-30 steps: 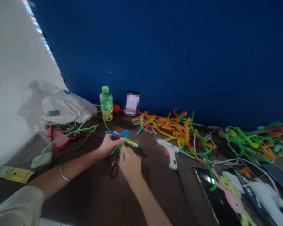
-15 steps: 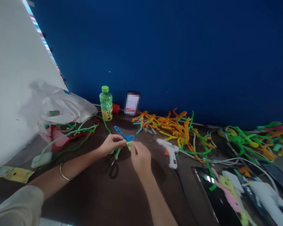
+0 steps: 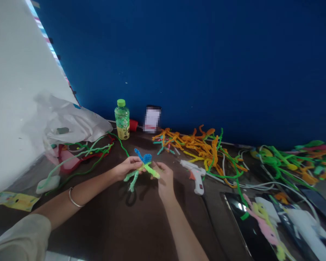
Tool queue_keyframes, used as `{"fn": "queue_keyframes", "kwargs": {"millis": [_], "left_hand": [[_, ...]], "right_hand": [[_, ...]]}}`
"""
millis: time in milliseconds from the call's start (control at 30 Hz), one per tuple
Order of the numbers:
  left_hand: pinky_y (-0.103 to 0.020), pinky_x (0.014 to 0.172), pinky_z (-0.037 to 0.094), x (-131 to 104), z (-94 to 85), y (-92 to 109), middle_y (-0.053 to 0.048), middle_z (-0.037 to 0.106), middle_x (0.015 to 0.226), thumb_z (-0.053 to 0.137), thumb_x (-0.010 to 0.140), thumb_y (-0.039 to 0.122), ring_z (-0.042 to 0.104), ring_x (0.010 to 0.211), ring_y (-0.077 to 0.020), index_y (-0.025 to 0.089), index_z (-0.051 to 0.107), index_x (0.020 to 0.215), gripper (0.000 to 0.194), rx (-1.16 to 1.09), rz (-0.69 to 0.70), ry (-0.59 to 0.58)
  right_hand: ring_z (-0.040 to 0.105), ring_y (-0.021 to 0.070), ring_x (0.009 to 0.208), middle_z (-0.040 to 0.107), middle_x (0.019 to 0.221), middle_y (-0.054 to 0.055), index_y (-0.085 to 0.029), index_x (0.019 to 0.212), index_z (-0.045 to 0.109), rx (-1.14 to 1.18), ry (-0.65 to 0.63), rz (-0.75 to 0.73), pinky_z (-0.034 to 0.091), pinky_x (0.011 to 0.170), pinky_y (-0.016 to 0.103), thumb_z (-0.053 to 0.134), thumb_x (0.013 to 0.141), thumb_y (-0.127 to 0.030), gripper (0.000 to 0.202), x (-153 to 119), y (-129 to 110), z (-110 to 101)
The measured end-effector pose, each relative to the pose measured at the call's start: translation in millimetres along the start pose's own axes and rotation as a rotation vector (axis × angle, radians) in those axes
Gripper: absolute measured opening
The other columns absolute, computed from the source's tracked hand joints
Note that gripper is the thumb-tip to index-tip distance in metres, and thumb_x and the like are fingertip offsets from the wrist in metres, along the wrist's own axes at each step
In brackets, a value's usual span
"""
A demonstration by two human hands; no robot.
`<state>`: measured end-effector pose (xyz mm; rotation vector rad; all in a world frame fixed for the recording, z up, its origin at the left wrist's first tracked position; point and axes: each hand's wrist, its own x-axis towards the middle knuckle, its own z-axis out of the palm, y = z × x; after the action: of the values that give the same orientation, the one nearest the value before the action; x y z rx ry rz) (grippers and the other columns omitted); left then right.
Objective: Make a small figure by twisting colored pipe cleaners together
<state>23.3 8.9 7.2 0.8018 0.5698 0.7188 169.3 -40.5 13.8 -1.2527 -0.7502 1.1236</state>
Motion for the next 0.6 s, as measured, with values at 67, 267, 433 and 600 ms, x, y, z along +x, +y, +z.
{"fn": "queue_keyframes", "kwargs": {"millis": [67, 267, 433, 600], "left_hand": [[-0.019, 0.058, 0.045, 1, -0.2, -1, -0.006, 0.066, 0.066, 0.075, 0.056, 0.027, 0.059, 0.056, -0.0091, 0.008, 0.06, 0.073, 0.029, -0.03, 0.016, -0.006], [-0.026, 0.067, 0.046, 2, 4.1, -2, -0.001, 0.061, 0.062, 0.078, 0.05, 0.018, 0.061, 0.063, -0.0127, 0.01, 0.057, 0.072, 0.032, -0.123, 0.108, 0.042], [-0.021, 0.059, 0.043, 2, 3.5, -4, 0.002, 0.059, 0.061, 0.078, 0.048, 0.019, 0.056, 0.056, -0.0074, 0.011, 0.057, 0.072, 0.033, -0.072, 0.135, 0.153], [-0.02, 0.058, 0.043, 2, 4.7, -3, 0.003, 0.056, 0.06, 0.077, 0.05, 0.02, 0.054, 0.057, -0.0064, 0.012, 0.053, 0.067, 0.03, -0.063, 0.195, 0.219]], "right_hand": [[0.041, 0.0067, 0.037, 0.054, 0.048, -0.003, -0.014, 0.06, 0.06, -0.01, -0.016, 0.004, 0.032, 0.035, 0.019, 0.07, 0.057, -0.035, 0.023, -1, 7, 3], [0.035, 0.0069, 0.03, 0.038, 0.032, -0.006, -0.017, 0.042, 0.046, -0.25, 0.024, -0.044, 0.027, 0.034, 0.021, 0.063, 0.065, -0.037, 0.035, -7, 17, 7], [0.042, 0.01, 0.036, 0.047, 0.037, -0.003, -0.015, 0.051, 0.056, -0.515, -0.052, -0.185, 0.032, 0.038, 0.022, 0.055, 0.073, -0.041, 0.033, -14, 7, 9], [0.059, 0.0164, 0.059, 0.067, 0.066, 0.005, -0.015, 0.07, 0.065, -0.794, -0.049, -0.445, 0.044, 0.056, 0.024, 0.05, 0.077, -0.034, 0.025, -23, 3, 14]]}}
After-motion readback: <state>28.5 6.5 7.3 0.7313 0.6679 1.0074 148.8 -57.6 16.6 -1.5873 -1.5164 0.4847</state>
